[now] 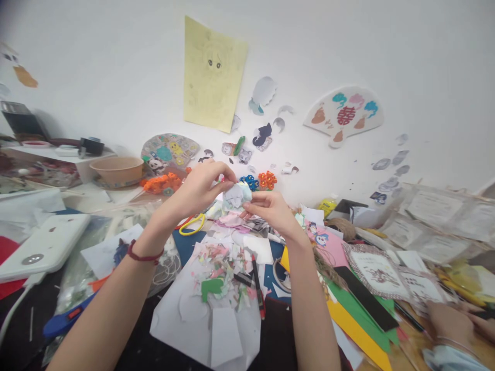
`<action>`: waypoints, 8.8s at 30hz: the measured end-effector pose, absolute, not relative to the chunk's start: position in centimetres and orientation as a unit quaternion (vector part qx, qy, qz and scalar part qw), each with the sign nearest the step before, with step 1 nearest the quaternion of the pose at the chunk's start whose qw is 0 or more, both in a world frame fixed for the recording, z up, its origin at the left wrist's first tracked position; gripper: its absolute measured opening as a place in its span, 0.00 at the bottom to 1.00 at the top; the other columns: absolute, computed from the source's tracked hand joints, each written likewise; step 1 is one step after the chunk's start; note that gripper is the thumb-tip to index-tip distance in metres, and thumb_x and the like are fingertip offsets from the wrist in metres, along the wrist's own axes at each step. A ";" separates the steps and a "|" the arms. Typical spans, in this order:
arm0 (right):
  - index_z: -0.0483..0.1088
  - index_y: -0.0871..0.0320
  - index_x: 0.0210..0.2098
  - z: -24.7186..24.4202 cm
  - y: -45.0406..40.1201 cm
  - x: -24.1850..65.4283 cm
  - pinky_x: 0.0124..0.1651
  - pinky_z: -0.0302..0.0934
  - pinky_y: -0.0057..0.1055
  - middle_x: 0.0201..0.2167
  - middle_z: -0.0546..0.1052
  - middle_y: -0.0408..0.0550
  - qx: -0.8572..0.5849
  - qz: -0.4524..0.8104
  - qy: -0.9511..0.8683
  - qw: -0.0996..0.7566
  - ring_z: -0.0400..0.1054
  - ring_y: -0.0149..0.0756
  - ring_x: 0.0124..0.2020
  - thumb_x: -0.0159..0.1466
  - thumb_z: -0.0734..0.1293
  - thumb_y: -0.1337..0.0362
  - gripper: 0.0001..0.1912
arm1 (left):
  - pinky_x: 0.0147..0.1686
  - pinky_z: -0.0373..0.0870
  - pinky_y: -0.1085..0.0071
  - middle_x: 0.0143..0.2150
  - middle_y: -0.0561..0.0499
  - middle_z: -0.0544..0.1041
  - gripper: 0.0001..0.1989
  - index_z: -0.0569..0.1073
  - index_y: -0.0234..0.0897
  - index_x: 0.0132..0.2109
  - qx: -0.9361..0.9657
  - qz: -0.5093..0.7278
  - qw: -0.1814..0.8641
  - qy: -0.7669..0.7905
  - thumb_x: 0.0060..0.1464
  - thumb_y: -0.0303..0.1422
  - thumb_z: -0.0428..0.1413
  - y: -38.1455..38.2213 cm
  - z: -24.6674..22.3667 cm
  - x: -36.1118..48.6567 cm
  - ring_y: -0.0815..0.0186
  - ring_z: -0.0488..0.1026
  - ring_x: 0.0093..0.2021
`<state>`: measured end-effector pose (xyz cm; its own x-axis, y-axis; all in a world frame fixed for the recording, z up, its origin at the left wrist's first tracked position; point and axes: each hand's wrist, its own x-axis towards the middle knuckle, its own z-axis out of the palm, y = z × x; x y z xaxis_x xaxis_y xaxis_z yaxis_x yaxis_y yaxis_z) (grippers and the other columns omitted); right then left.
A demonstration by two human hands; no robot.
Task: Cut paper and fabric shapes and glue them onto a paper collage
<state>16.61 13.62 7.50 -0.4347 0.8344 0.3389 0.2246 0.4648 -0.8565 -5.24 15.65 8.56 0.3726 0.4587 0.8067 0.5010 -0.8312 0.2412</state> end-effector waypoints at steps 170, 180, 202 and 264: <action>0.73 0.58 0.33 -3.5 10.0 18.1 0.25 0.62 0.29 0.19 0.73 0.41 -0.469 0.244 -0.621 0.579 0.70 0.33 0.20 0.59 0.72 0.51 0.16 | 0.33 0.61 0.68 0.31 0.49 0.77 0.08 0.73 0.36 0.39 -0.910 -0.310 0.011 -0.276 0.58 0.24 0.50 15.5 5.4 0.5 0.61 0.73 0.32; 0.72 0.57 0.32 -3.8 10.1 18.3 0.26 0.62 0.29 0.19 0.72 0.40 -0.456 0.239 -0.620 0.592 0.69 0.32 0.20 0.60 0.71 0.52 0.14 | 0.38 0.67 0.70 0.36 0.50 0.80 0.09 0.74 0.37 0.45 -0.892 -0.363 -0.133 -0.233 0.59 0.26 0.51 15.7 6.0 -0.5 0.65 0.75 0.36; 0.73 0.57 0.32 -4.0 10.1 18.5 0.25 0.61 0.30 0.22 0.73 0.41 -0.456 0.225 -0.630 0.587 0.68 0.31 0.20 0.60 0.72 0.53 0.13 | 0.36 0.68 0.70 0.31 0.50 0.80 0.07 0.76 0.35 0.33 -0.896 -0.344 -0.140 -0.245 0.56 0.25 0.54 16.0 5.9 -0.6 0.65 0.75 0.32; 0.73 0.57 0.33 -3.9 10.0 18.5 0.25 0.62 0.27 0.16 0.72 0.38 -0.446 0.243 -0.619 0.599 0.68 0.30 0.17 0.61 0.70 0.57 0.09 | 0.35 0.68 0.72 0.31 0.50 0.80 0.06 0.76 0.33 0.34 -0.901 -0.326 -0.159 -0.238 0.56 0.23 0.55 16.0 5.9 -0.6 0.67 0.74 0.32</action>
<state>18.49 9.99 -3.86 0.1155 0.8433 0.5249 0.2612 0.4840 -0.8351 -0.64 16.02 5.93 0.6745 0.5323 0.5116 0.3250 -0.8363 0.4416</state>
